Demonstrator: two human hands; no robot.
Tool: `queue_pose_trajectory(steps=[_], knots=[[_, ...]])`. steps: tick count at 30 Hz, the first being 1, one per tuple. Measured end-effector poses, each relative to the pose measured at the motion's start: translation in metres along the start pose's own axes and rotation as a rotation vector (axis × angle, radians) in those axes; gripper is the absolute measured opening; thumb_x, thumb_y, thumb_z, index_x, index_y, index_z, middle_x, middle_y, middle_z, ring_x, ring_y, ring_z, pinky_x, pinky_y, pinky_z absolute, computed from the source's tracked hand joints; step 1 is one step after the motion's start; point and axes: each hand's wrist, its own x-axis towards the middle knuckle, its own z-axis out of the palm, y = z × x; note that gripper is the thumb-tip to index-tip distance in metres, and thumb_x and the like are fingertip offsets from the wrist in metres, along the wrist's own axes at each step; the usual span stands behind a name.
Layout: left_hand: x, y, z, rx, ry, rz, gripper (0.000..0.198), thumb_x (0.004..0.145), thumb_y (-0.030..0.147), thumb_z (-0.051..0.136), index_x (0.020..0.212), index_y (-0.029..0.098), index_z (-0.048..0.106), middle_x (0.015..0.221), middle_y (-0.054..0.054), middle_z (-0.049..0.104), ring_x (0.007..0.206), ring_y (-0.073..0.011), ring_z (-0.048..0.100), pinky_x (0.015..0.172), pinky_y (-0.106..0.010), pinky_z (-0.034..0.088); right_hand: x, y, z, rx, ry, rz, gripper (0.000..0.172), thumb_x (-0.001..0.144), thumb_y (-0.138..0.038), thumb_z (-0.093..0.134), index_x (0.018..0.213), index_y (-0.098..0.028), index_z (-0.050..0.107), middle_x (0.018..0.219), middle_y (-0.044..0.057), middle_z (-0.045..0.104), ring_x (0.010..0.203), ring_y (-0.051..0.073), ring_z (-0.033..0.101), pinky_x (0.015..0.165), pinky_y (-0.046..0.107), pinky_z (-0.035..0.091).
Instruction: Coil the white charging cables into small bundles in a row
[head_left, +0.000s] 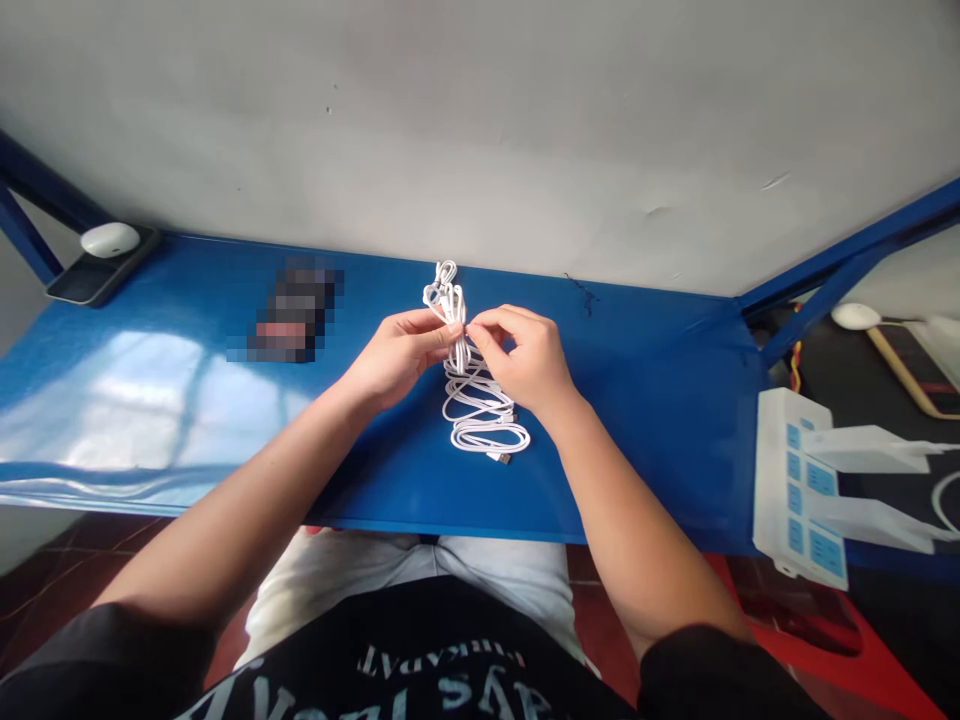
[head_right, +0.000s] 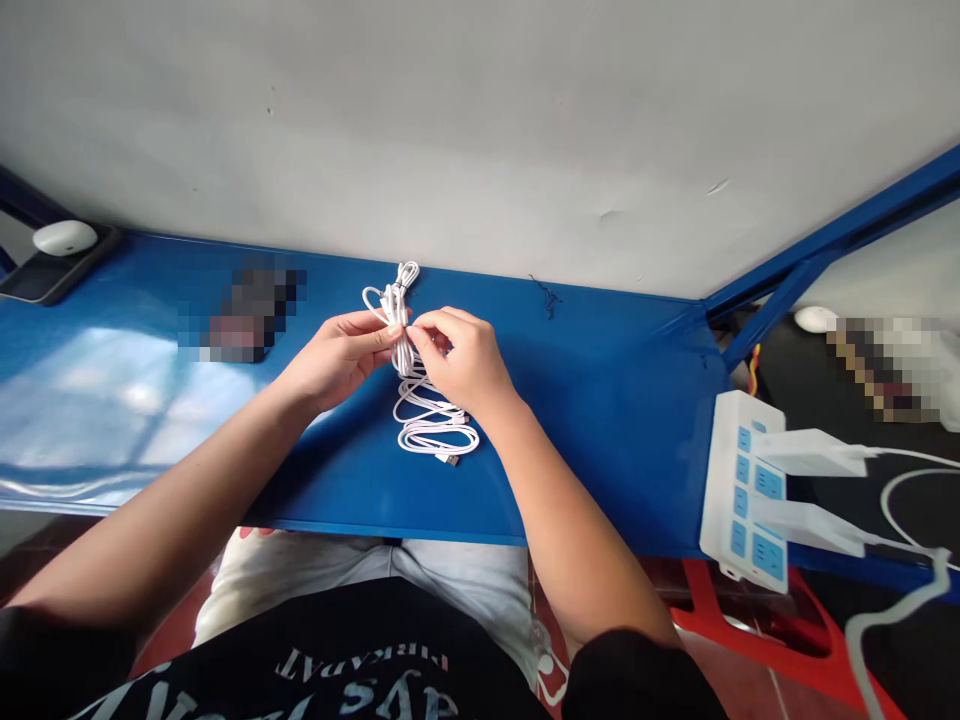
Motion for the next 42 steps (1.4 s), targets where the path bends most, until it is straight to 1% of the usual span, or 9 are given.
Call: queue_pose_trajectory(steps=[7,11,14,19,22,30,34,37,42], knots=[[-0.004,0.000,0.006,0.475,0.032,0.398,0.016,0.083,0.033,0.079,0.095,0.023,0.081,0.101,-0.008,0.071,0.100,-0.0231,0.063,0.097,-0.038,0.047,0.005,0.005,0.003,0.644,-0.101,0.560,0.012,0.074,-0.026,0.069,0.066,-0.018,0.064,0.061,-0.001,0.054,0.055,0.011,0.044,0.050,0.026,0.034],[-0.007,0.002,0.008,0.581,0.025,0.436,0.021,0.082,0.032,0.080,0.102,0.027,0.082,0.105,-0.009,0.071,0.102,-0.0242,0.063,0.099,-0.038,0.046,0.008,0.004,-0.003,0.844,-0.198,0.722,0.017,0.072,-0.029,0.065,0.060,-0.020,0.058,0.058,-0.001,0.049,0.052,0.011,0.039,0.046,0.026,0.030],[-0.005,0.001,0.008,0.466,0.051,0.389,0.024,0.076,0.034,0.085,0.097,0.023,0.082,0.105,-0.009,0.072,0.103,-0.0250,0.064,0.098,-0.038,0.048,0.007,0.003,-0.004,0.703,-0.192,0.623,0.015,0.076,-0.031,0.068,0.068,-0.019,0.062,0.062,0.000,0.055,0.055,0.012,0.045,0.050,0.026,0.038],[0.000,0.000,0.002,0.136,0.066,0.127,0.027,0.076,0.035,0.085,0.095,0.016,0.080,0.092,-0.008,0.074,0.088,-0.0201,0.066,0.087,-0.036,0.051,0.003,0.001,-0.002,0.179,-0.034,0.084,0.015,0.090,-0.035,0.065,0.090,-0.021,0.070,0.089,0.004,0.068,0.077,0.017,0.060,0.072,0.031,0.049],[0.001,0.000,0.000,0.074,0.026,0.019,0.026,0.076,0.033,0.085,0.095,0.016,0.080,0.094,-0.009,0.075,0.086,-0.0184,0.067,0.083,-0.033,0.052,0.002,0.001,-0.002,0.006,-0.055,-0.034,0.021,0.096,-0.034,0.057,0.085,-0.021,0.068,0.087,0.004,0.067,0.077,0.017,0.058,0.074,0.032,0.046],[0.001,-0.003,0.009,0.335,0.063,0.277,0.029,0.076,0.034,0.084,0.099,0.017,0.079,0.100,-0.008,0.074,0.097,-0.0220,0.067,0.093,-0.036,0.051,0.005,0.013,0.003,0.282,-0.101,0.369,0.026,0.091,-0.042,0.064,0.080,-0.018,0.068,0.070,0.000,0.063,0.060,0.012,0.053,0.057,0.027,0.043],[0.009,0.006,0.012,0.331,0.066,0.269,0.036,0.077,0.032,0.083,0.108,0.016,0.075,0.098,-0.009,0.075,0.094,-0.0221,0.069,0.089,-0.037,0.052,0.011,0.016,-0.004,0.436,-0.078,0.392,0.032,0.087,-0.050,0.069,0.084,-0.018,0.071,0.075,0.001,0.066,0.063,0.011,0.058,0.060,0.025,0.048],[0.026,0.016,0.010,0.379,0.162,0.208,0.044,0.072,0.029,0.086,0.111,0.015,0.071,0.086,-0.008,0.075,0.078,-0.0212,0.068,0.076,-0.037,0.052,0.017,0.018,-0.020,0.356,-0.031,0.409,0.034,0.088,-0.051,0.068,0.093,-0.019,0.073,0.087,0.004,0.072,0.071,0.014,0.064,0.064,0.026,0.052],[0.073,0.024,0.013,0.745,0.271,0.162,0.023,0.061,0.021,0.087,0.076,0.014,0.071,0.064,-0.007,0.066,0.064,-0.0211,0.060,0.070,-0.039,0.046,0.021,0.029,-0.053,0.043,-0.137,0.485,0.027,0.087,-0.044,0.071,0.093,-0.018,0.076,0.089,0.008,0.075,0.074,0.018,0.066,0.065,0.031,0.051]])
